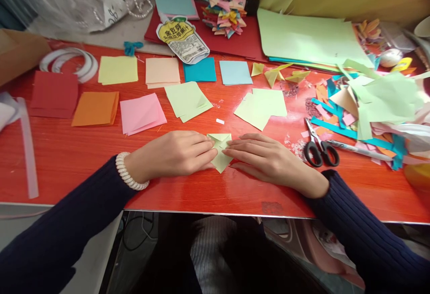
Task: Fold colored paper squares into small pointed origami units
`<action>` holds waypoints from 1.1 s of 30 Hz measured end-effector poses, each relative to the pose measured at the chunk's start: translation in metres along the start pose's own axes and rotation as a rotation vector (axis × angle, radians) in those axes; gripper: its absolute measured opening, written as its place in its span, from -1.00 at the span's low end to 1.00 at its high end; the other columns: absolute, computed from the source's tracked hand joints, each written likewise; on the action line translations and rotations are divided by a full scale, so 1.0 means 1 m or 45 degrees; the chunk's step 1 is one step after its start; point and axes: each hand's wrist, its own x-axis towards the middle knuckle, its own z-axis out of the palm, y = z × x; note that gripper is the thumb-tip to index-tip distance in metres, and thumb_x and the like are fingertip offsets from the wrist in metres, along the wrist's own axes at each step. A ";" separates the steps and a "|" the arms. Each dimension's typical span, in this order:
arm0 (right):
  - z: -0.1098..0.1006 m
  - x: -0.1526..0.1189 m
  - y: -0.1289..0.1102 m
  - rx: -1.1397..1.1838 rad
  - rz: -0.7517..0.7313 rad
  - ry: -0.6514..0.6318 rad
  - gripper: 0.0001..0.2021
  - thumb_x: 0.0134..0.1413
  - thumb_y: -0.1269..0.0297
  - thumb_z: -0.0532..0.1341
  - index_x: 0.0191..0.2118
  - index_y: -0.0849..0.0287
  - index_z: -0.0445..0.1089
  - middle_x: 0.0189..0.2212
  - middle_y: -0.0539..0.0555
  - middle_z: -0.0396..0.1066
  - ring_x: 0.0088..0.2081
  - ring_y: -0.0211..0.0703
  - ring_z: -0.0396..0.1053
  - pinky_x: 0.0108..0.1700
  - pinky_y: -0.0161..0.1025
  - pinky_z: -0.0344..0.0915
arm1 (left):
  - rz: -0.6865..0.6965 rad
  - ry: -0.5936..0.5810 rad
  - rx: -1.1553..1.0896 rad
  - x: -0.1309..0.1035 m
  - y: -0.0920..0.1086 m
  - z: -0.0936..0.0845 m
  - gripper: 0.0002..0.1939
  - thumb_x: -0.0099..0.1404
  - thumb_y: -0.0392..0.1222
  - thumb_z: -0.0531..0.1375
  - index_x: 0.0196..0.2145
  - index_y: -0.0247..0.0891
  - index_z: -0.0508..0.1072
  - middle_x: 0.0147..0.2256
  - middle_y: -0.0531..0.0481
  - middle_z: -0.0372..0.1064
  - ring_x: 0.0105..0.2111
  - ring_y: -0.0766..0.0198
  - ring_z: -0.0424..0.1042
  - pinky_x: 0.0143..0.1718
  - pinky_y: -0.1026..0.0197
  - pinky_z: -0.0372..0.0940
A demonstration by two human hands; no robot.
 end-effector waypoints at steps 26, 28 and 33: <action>0.004 0.001 0.001 0.054 0.081 -0.024 -0.78 0.18 0.46 0.07 -0.07 0.29 0.34 -0.16 0.20 0.41 -0.04 -0.08 0.32 -0.03 -0.09 0.31 | -0.095 0.013 -0.074 0.000 -0.001 0.005 -0.85 0.30 -0.32 0.05 -0.27 -0.33 0.42 -0.25 -0.10 0.46 -0.17 0.20 0.44 -0.20 0.18 0.41; 0.002 0.001 0.000 0.040 0.055 -0.067 -0.76 0.20 0.49 0.03 -0.06 0.34 0.33 -0.14 0.24 0.40 -0.01 -0.07 0.30 -0.02 -0.10 0.32 | -0.159 0.031 -0.114 0.002 -0.001 0.005 -0.86 0.28 -0.31 0.08 -0.34 -0.34 0.44 -0.20 -0.16 0.42 -0.15 0.16 0.41 -0.18 0.15 0.38; 0.003 0.001 -0.001 0.046 0.050 -0.063 -0.76 0.19 0.49 0.02 -0.08 0.40 0.33 -0.13 0.30 0.39 -0.01 -0.04 0.30 -0.03 -0.11 0.33 | -0.206 -0.061 -0.202 0.003 -0.002 0.007 -0.85 0.28 -0.31 0.08 -0.35 -0.35 0.45 -0.10 -0.22 0.37 -0.07 0.10 0.36 -0.10 0.08 0.34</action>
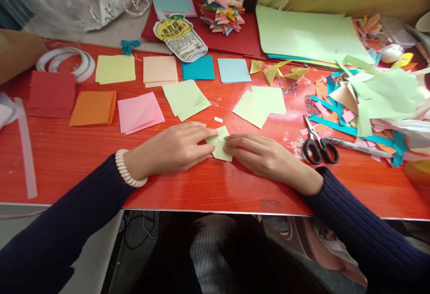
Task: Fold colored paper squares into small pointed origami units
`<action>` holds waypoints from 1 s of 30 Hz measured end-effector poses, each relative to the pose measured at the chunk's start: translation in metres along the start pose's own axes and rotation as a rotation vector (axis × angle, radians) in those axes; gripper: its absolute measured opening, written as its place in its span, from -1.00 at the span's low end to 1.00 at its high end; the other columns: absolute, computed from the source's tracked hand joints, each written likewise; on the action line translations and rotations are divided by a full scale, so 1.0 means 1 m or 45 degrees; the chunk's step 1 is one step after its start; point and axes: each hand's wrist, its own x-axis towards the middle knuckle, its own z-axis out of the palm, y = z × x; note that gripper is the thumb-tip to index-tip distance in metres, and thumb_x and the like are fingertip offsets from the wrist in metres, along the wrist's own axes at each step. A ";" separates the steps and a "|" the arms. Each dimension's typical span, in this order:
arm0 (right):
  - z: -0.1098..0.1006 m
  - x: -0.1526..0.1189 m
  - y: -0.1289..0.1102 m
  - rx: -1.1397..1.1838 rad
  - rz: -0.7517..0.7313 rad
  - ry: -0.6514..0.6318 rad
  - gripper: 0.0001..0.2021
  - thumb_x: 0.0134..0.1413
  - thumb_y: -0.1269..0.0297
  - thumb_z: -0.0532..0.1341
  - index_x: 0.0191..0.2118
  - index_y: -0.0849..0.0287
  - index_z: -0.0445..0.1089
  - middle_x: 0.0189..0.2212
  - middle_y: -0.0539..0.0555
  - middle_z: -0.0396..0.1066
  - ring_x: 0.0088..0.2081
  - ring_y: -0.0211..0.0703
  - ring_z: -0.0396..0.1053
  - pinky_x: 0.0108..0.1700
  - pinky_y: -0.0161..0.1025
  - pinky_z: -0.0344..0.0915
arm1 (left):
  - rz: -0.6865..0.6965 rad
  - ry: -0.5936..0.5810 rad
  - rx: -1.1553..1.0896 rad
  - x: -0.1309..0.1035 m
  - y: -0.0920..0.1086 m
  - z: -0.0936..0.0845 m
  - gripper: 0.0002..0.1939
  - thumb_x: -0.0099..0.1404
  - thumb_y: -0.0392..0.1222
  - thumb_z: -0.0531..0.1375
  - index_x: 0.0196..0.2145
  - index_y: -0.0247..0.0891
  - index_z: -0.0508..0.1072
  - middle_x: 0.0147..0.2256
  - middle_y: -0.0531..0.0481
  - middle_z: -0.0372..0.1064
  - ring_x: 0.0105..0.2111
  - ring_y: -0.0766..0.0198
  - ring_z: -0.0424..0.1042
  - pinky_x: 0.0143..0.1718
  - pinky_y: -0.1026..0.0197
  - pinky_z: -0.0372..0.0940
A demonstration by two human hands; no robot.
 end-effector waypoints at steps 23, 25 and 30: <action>0.003 0.011 0.002 0.509 0.367 0.082 -0.83 0.16 0.34 0.10 -0.12 0.17 0.30 -0.16 0.16 0.29 -0.07 -0.11 0.27 -0.03 -0.08 0.30 | 0.006 -0.056 -0.043 -0.006 0.003 -0.007 -0.68 0.21 -0.45 -0.05 -0.15 -0.39 0.41 -0.10 -0.13 0.43 -0.03 0.19 0.39 0.02 0.14 0.32; -0.002 0.009 0.004 0.536 0.285 -0.059 -0.70 0.12 0.29 0.16 -0.01 0.15 0.26 -0.04 0.18 0.26 0.02 -0.08 0.25 0.04 -0.06 0.27 | 0.003 -0.064 -0.053 -0.006 0.002 -0.007 -0.68 0.22 -0.44 -0.05 -0.14 -0.37 0.40 -0.09 -0.11 0.43 -0.03 0.19 0.38 0.02 0.14 0.32; -0.007 0.003 0.007 0.233 0.124 -0.090 -0.64 0.17 0.31 0.12 0.08 0.25 0.22 0.03 0.23 0.29 0.10 -0.06 0.23 0.09 -0.06 0.26 | 0.020 -0.106 -0.152 -0.007 -0.002 -0.006 -0.66 0.21 -0.47 -0.05 -0.17 -0.31 0.44 -0.04 -0.12 0.39 -0.01 0.16 0.37 0.00 0.09 0.33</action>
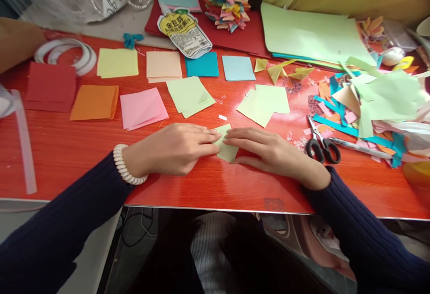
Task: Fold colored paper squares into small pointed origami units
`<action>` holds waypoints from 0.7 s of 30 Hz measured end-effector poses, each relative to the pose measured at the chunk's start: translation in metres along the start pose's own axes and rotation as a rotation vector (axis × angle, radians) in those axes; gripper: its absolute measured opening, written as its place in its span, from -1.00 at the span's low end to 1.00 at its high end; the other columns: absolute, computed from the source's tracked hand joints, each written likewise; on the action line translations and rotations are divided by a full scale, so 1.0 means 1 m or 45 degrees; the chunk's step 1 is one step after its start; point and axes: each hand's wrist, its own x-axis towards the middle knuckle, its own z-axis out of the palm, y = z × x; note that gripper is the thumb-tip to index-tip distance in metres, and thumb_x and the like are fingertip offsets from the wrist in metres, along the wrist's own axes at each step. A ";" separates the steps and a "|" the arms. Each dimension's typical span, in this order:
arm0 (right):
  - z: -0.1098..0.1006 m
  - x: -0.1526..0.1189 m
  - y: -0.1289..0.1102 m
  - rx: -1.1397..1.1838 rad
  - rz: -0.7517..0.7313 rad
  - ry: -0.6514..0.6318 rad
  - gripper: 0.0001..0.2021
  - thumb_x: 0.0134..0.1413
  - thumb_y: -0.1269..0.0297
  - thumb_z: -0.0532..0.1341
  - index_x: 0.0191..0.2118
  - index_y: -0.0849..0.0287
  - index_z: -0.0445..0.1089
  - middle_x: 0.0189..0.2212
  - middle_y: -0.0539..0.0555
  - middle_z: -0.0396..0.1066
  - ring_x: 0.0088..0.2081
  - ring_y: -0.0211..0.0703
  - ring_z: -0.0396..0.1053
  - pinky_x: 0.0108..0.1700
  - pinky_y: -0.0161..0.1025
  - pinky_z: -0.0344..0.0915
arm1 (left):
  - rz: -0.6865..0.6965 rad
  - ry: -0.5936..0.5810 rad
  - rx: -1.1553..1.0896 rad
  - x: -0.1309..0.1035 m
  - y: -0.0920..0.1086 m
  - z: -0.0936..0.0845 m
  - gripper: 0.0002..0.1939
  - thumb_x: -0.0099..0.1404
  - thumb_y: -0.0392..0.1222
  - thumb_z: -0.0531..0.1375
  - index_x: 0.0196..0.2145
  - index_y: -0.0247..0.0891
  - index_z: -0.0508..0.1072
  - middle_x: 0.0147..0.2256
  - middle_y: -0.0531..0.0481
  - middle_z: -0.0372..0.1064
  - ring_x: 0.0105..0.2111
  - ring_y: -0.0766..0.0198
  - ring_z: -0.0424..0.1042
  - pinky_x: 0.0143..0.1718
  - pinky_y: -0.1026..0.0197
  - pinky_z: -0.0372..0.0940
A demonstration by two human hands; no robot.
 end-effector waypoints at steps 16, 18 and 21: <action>-0.005 0.002 -0.008 -0.503 -0.300 -0.093 -0.69 0.21 0.51 0.00 0.04 0.28 0.27 0.02 0.23 0.34 0.12 0.00 0.22 -0.01 -0.06 0.37 | -0.047 0.009 -0.099 -0.003 -0.005 0.002 -0.60 0.21 -0.46 -0.04 -0.16 -0.21 0.48 -0.03 -0.10 0.38 -0.01 0.16 0.37 -0.06 0.11 0.37; -0.003 0.002 -0.007 -0.445 -0.261 -0.079 -0.71 0.20 0.50 0.02 0.01 0.25 0.29 0.01 0.21 0.36 0.11 -0.02 0.23 -0.02 -0.08 0.37 | -0.054 0.003 -0.099 -0.003 -0.005 0.001 -0.59 0.19 -0.47 -0.05 -0.17 -0.20 0.49 -0.04 -0.09 0.39 -0.03 0.18 0.38 -0.06 0.12 0.37; 0.006 0.003 -0.005 -0.337 -0.181 0.087 -0.80 0.19 0.44 0.06 -0.11 0.23 0.36 -0.08 0.16 0.42 0.03 -0.06 0.32 -0.07 -0.12 0.38 | -0.054 0.000 -0.084 -0.002 -0.005 0.001 -0.59 0.18 -0.48 -0.04 -0.18 -0.20 0.50 -0.03 -0.09 0.39 -0.04 0.17 0.39 -0.06 0.11 0.37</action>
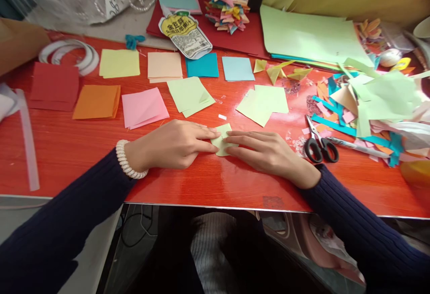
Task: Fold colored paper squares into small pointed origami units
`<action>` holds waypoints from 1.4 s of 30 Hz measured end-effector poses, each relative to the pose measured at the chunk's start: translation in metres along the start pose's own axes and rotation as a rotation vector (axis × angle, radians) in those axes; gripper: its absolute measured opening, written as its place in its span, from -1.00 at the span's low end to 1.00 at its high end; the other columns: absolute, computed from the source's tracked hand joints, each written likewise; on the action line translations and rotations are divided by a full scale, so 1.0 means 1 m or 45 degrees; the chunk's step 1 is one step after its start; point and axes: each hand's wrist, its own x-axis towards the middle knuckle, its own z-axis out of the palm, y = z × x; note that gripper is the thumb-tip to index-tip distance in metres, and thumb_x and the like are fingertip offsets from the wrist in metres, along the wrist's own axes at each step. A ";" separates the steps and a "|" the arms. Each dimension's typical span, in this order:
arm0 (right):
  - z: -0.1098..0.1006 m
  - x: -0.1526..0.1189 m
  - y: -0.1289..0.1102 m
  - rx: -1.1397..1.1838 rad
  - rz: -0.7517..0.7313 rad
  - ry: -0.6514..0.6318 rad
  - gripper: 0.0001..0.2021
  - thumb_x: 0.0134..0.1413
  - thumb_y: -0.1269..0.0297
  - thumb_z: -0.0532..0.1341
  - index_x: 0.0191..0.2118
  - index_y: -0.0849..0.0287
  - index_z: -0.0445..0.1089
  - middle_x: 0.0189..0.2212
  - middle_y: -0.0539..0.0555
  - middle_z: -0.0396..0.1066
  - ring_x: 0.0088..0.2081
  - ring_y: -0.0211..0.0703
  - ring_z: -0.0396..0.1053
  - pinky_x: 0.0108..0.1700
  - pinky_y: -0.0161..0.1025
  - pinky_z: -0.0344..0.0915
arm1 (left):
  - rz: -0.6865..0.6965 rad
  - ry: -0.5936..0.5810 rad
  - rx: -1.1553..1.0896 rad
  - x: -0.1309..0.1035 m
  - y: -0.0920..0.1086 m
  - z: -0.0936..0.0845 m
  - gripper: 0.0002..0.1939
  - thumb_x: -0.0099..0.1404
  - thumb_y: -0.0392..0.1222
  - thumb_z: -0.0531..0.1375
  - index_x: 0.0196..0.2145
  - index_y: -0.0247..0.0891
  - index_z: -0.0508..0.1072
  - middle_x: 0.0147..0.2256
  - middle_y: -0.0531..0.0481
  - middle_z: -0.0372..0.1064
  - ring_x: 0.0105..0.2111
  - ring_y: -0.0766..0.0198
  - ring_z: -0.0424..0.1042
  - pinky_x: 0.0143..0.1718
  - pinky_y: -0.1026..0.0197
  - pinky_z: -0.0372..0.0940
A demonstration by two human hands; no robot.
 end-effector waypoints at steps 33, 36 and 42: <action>0.025 0.017 -0.004 0.348 0.558 0.166 -0.94 0.15 0.43 0.09 -0.34 0.18 0.19 -0.41 0.08 0.27 -0.35 -0.16 0.18 -0.26 -0.20 0.22 | 0.062 -0.038 0.204 0.002 0.008 0.000 -0.57 0.22 -0.46 -0.07 -0.02 -0.30 0.38 -0.02 -0.14 0.38 -0.01 0.12 0.37 -0.01 0.07 0.32; 0.024 0.016 -0.004 0.312 0.566 0.188 -0.98 0.15 0.43 0.08 -0.30 0.20 0.21 -0.37 0.10 0.31 -0.32 -0.15 0.23 -0.25 -0.19 0.26 | 0.075 -0.013 0.246 0.002 0.009 0.001 -0.59 0.24 -0.45 -0.08 -0.04 -0.32 0.39 -0.05 -0.16 0.39 -0.04 0.10 0.39 -0.06 0.06 0.35; 0.006 0.006 -0.010 0.105 0.281 0.119 -0.83 0.17 0.40 0.09 -0.15 0.26 0.35 -0.19 0.17 0.43 -0.11 -0.08 0.35 -0.05 -0.09 0.30 | 0.087 0.002 0.294 0.002 0.011 0.001 -0.62 0.25 -0.45 -0.05 -0.04 -0.34 0.39 -0.07 -0.19 0.40 -0.06 0.09 0.40 -0.07 0.04 0.35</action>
